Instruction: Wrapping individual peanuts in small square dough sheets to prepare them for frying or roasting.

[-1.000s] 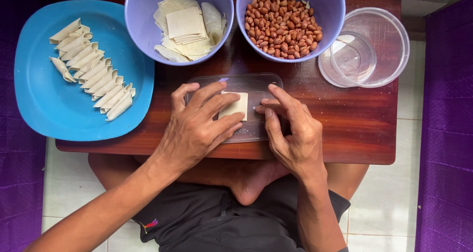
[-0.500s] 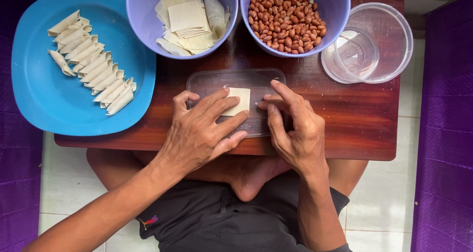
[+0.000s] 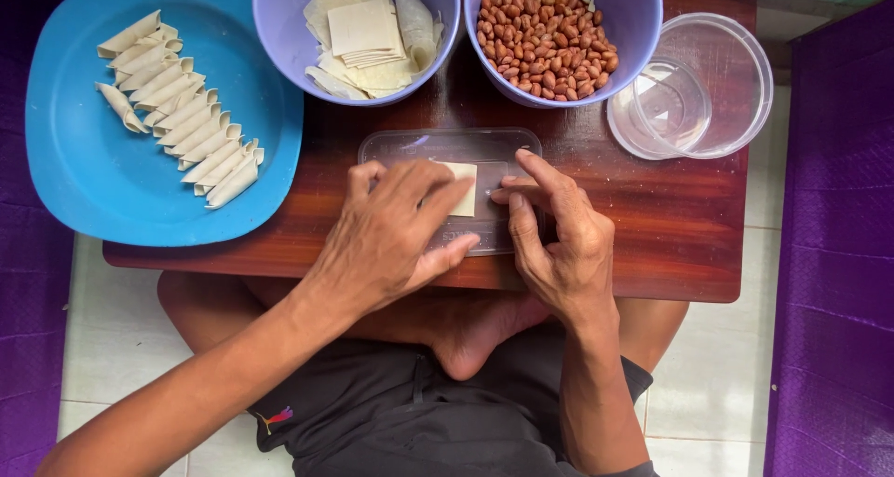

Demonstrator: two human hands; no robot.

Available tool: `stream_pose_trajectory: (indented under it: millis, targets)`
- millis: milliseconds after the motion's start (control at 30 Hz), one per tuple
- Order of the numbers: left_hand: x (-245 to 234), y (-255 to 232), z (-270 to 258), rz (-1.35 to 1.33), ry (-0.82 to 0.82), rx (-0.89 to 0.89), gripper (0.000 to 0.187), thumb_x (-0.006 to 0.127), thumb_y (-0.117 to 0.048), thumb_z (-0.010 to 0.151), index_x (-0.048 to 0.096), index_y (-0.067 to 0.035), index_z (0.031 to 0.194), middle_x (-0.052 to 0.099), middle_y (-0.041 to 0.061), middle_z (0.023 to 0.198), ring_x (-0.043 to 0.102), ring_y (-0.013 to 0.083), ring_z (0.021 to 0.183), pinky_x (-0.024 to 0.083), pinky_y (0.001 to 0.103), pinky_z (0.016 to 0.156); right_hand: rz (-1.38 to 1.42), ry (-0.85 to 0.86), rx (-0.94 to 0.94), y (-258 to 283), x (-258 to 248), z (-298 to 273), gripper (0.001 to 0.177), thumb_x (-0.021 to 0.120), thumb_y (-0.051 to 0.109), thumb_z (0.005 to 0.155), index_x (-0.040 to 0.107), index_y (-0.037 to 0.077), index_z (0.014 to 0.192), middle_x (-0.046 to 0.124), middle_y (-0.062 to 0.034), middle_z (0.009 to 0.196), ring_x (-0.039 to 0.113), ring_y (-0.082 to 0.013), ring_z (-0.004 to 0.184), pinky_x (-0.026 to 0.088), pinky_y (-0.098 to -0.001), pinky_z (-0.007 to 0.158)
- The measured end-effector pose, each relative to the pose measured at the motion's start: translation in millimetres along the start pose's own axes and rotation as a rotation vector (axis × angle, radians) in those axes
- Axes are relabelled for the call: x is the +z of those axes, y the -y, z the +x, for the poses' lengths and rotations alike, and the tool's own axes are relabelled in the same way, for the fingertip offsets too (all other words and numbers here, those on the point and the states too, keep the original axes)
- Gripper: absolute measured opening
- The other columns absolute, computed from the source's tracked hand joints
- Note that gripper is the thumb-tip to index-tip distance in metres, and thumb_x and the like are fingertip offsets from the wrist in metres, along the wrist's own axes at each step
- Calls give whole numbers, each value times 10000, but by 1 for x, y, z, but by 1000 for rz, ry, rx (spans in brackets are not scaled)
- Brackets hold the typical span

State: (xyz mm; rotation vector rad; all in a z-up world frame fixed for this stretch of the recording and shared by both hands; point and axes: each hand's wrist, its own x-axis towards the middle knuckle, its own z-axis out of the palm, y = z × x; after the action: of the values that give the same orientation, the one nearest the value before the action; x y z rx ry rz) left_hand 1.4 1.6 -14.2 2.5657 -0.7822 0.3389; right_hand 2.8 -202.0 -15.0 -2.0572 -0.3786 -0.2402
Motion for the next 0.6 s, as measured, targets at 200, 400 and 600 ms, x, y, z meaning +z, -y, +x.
stream_pose_trajectory:
  millis: [200,400,600]
  targets:
    - [7,4,10,18,-13,0,446,746,-329,874,667,-55,1219,569,90,1171,516,252,1050,357,418,904,-1,11,7,2,-1,1,408,633,-105,935,567,-21,1329,749,-155,1083,760,-197,921,591,-258,757]
    - [6,2,14,91,-23,18,409,746,-288,879,676,-58,1210,561,82,1123,519,239,1006,353,409,861,7,9,18,0,-1,1,400,632,-111,940,575,-25,1326,735,-159,1111,765,-198,922,579,-245,723]
    - [3,7,14,55,36,-4,481,741,-346,893,649,-62,1269,554,91,1126,517,235,977,357,409,856,10,5,7,1,-1,2,397,628,-111,932,572,-35,1318,745,-164,1088,767,-207,919,598,-262,759]
